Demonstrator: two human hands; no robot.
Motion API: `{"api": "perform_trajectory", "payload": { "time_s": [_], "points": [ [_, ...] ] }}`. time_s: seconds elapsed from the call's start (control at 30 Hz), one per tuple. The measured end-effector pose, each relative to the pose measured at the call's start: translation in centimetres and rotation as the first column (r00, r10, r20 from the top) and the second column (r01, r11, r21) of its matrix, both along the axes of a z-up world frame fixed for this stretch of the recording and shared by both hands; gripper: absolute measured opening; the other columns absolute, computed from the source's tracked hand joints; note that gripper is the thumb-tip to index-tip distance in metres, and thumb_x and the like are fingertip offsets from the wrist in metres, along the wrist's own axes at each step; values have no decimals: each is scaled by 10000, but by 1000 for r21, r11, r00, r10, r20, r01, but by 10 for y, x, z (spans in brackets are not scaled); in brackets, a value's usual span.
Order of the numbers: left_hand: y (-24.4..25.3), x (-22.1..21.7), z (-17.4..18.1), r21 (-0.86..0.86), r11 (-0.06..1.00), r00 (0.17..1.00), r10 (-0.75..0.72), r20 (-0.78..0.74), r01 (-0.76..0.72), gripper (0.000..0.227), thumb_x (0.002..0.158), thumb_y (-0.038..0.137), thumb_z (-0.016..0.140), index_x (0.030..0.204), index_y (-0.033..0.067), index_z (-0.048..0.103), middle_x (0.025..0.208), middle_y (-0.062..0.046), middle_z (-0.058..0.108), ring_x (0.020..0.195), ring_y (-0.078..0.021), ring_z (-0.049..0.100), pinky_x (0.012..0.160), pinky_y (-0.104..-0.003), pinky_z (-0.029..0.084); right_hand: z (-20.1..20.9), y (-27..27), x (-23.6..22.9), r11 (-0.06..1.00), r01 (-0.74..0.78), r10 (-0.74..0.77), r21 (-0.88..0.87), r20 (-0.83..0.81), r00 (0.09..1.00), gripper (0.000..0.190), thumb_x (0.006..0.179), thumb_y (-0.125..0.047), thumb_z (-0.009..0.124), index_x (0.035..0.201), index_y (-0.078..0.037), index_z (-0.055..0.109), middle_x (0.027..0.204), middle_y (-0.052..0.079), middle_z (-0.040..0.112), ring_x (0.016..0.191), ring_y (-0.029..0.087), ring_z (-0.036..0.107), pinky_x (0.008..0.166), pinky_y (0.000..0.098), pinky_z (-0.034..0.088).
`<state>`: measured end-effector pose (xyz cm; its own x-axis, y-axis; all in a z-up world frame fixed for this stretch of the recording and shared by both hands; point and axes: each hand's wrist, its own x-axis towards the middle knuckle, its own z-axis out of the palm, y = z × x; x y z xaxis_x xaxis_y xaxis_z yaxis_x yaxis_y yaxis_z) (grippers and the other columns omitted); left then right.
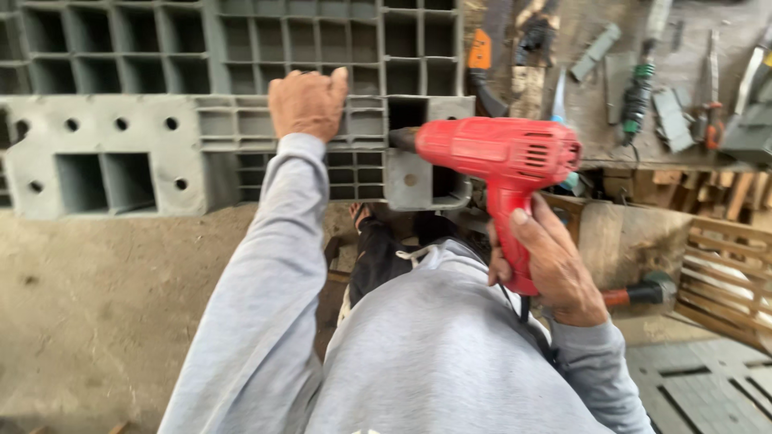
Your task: The person uses a soldering iron to melt and remove excess plastic from a gray plastic pallet. They then switch to a red heat gun to soften and smooth the edges of the pallet. The person alternates between the two tools to refine the surface.
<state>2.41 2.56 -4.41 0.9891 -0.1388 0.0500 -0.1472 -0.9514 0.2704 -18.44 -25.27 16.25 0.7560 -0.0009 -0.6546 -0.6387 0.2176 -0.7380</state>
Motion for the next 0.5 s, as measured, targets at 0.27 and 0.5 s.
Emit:
{"api": "perform_trajectory", "payload": {
  "time_s": [0.27,0.5],
  "points": [
    [-1,-1,6,-44,999,998,26,-53,-28,662,1076,528,482,637,98,729,654,-75,681,728,-265,603,765,-437,418,-3,-2,2,1000,-24,25,-13,37,999,511,1034,-313,470,1458,-39,393,914,110,570,544,147,548,560,392,578],
    [-2,-4,0,-66,997,999,40,10,-39,650,1071,498,475,655,74,738,733,-57,691,789,-257,604,794,-445,420,-2,-1,2,999,-32,32,8,47,998,523,1049,-321,464,1476,-35,370,903,110,555,547,145,542,562,393,574]
  ]
}}
